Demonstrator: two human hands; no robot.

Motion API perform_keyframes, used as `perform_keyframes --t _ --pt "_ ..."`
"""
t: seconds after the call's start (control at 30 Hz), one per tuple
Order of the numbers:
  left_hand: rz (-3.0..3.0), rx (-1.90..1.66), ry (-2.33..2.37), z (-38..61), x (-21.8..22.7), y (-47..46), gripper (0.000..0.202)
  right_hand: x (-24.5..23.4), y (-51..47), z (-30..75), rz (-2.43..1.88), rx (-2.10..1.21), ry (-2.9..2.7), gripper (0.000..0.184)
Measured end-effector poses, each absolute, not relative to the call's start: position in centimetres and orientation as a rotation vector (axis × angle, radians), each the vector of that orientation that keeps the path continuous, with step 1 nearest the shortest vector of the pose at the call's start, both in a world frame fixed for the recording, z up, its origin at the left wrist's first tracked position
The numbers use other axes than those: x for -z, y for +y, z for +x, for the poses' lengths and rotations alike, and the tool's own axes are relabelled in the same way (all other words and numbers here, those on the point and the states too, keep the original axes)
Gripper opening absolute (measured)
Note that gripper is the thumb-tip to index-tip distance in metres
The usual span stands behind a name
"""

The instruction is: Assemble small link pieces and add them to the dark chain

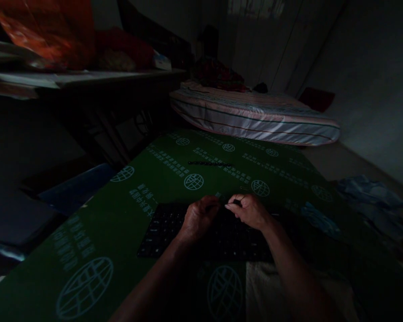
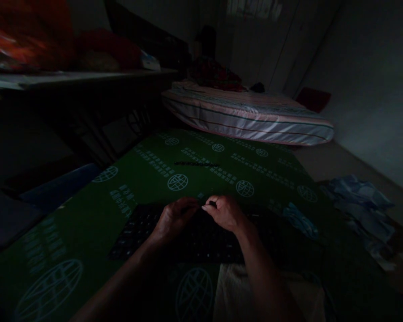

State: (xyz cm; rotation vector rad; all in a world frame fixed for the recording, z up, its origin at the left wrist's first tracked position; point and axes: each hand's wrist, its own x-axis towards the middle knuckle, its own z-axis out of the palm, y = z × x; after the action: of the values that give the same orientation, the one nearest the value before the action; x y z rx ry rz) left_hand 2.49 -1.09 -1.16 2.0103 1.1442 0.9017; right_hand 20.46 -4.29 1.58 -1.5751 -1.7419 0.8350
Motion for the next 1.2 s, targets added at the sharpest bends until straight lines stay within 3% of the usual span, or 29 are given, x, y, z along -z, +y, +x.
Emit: perform_keyframes --t 0.23,0.73,1.2 --pt "2.07 -0.858 1.166 2.6 1.1 -1.0 0.016 -0.4 -4.1 21.6 -1.524 -1.032 -1.596 0.021" --pt "2.395 -0.392 1.283 5.2 -1.6 -1.7 0.019 0.0 -3.8 20.4 -1.597 -0.754 -1.579 0.02" --pt "2.251 -0.433 1.292 5.8 0.0 -1.1 0.012 0.2 -4.0 19.5 -1.62 -0.71 -1.411 0.012"
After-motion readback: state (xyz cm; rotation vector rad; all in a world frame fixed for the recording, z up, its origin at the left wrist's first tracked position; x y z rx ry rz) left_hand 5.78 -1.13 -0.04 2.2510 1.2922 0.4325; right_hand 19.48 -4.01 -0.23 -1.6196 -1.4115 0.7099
